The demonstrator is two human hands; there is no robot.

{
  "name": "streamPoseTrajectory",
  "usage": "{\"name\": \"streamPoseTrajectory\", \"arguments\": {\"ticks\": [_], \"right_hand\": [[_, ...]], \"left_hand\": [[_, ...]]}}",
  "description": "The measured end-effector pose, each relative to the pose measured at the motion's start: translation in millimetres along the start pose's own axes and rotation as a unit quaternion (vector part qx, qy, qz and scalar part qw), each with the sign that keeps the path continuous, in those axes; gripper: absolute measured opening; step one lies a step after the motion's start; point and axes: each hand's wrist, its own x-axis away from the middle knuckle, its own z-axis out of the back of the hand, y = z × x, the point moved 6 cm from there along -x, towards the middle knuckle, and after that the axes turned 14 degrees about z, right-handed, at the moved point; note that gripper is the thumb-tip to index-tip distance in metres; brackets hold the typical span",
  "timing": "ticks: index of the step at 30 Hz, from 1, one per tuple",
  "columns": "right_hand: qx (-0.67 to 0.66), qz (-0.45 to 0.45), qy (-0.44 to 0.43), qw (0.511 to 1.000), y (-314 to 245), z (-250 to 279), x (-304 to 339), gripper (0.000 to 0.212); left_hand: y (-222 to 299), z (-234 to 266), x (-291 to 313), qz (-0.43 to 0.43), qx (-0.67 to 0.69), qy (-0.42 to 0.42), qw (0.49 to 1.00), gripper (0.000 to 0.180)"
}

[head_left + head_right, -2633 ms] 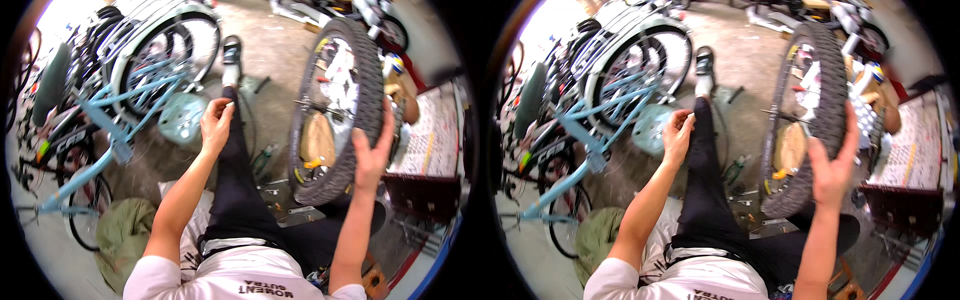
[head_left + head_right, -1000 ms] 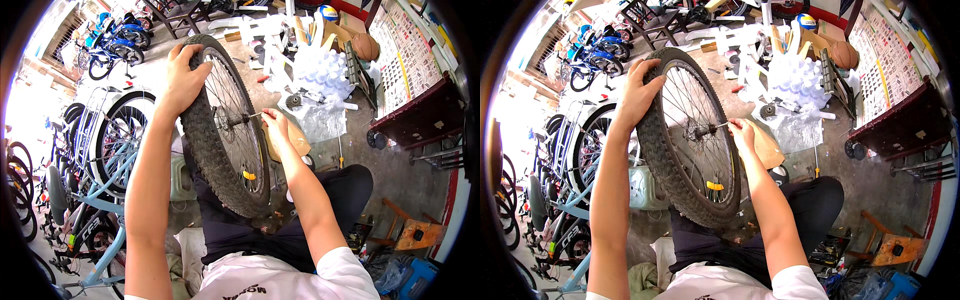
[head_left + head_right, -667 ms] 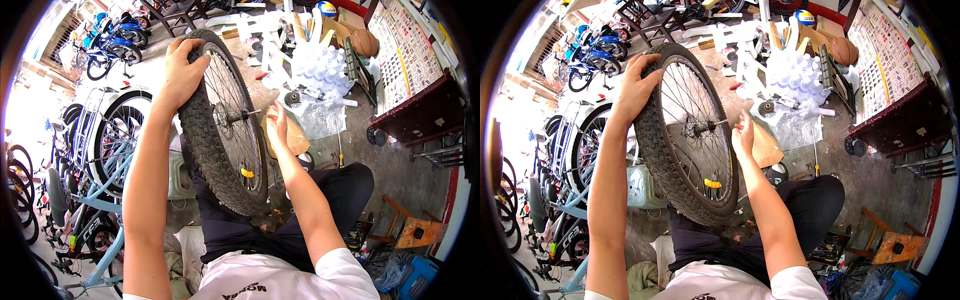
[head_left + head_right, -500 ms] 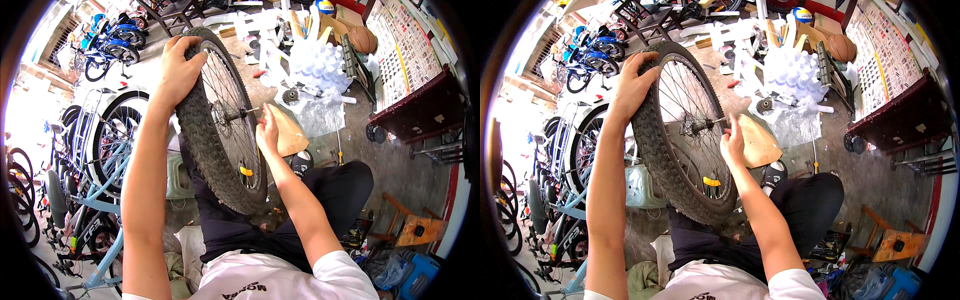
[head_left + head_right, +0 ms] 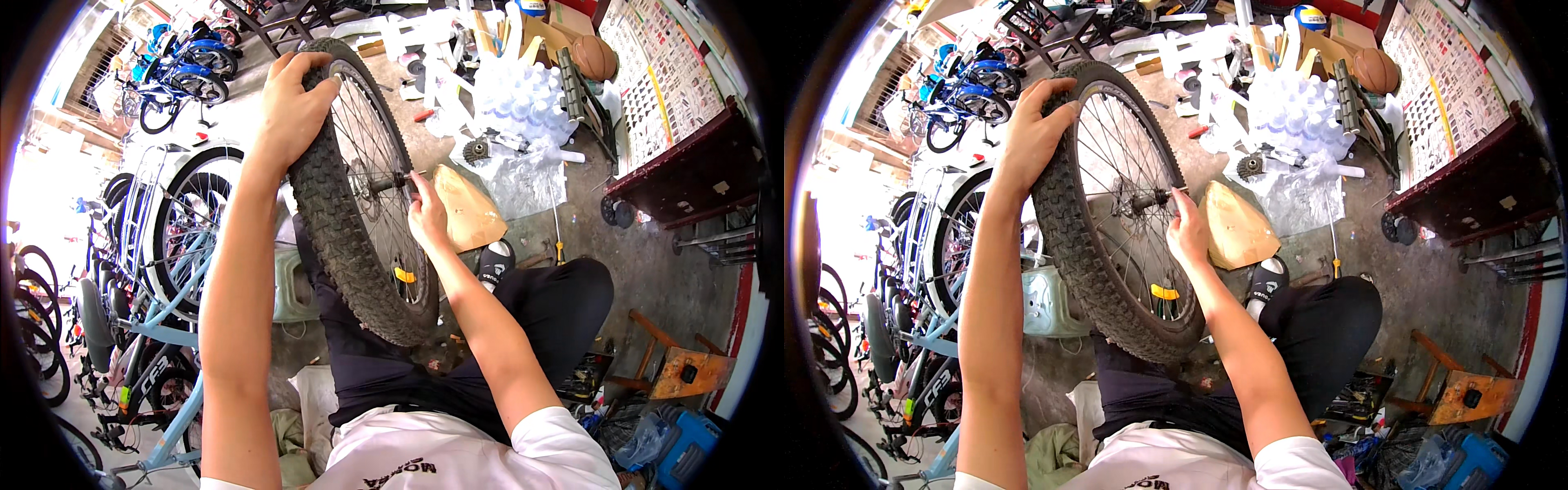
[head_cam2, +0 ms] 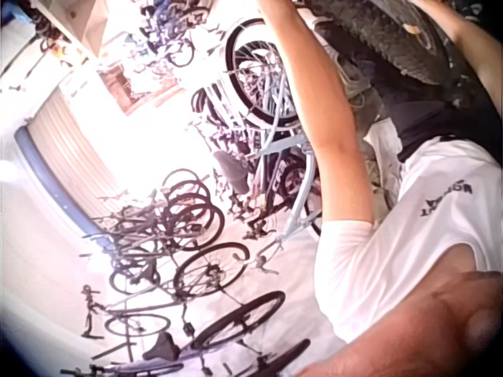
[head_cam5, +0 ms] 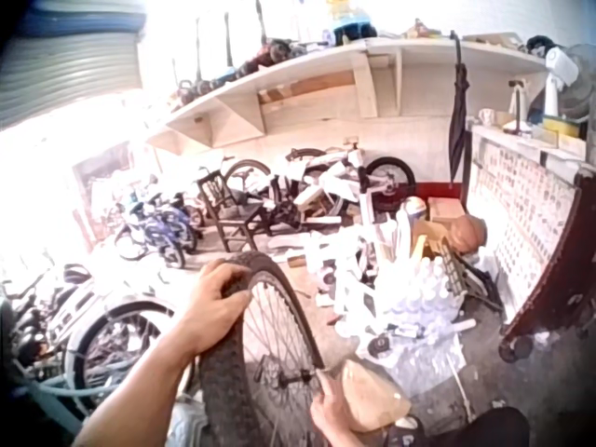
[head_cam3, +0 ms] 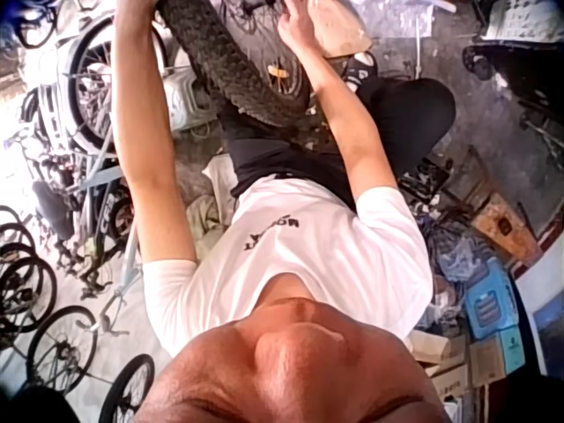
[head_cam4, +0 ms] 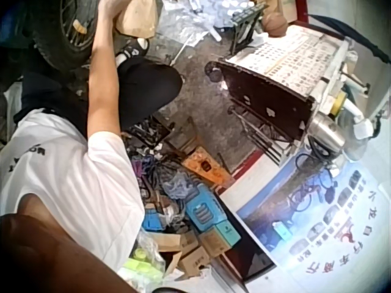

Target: The person uses pliers and a wrench to adjust spokes and parts on a bicycle wheel, then picks up and attaches a clear plastic disc to the hub.

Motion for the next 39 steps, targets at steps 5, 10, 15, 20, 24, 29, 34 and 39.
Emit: {"name": "streamPoseTrajectory", "arguments": {"ticks": [5,10,15,20,24,29,34,39], "right_hand": [[-0.025,0.004,-0.027,0.999,-8,-2,-3,0.057],[-0.020,-0.090,-0.039,0.995,0,7,9,0.047],[0.025,-0.047,0.001,0.999,0,10,9,0.052],[0.050,0.018,-0.015,0.998,-4,10,4,0.054],[0.023,0.006,-0.012,1.000,-2,7,7,0.052],[0.019,0.023,-0.004,1.000,0,6,3,0.048],[0.000,0.018,-0.041,0.999,-10,3,-1,0.044],[0.008,-0.017,0.011,1.000,-4,5,1,0.041]], "left_hand": [[-1,2,-2,-0.007,-0.010,-0.006,1.000,0.042],[-4,-1,-1,0.005,0.010,-0.002,1.000,0.043],[0,1,-3,0.001,0.009,0.002,1.000,0.043],[-3,0,-4,0.000,0.009,0.003,1.000,0.042],[-6,1,-6,0.006,0.009,-0.001,1.000,0.042],[-5,-1,-7,-0.005,0.008,-0.004,1.000,0.042],[-12,3,-8,-0.005,0.007,0.009,1.000,0.041],[-11,2,-7,-0.002,0.008,0.012,1.000,0.041]]}}
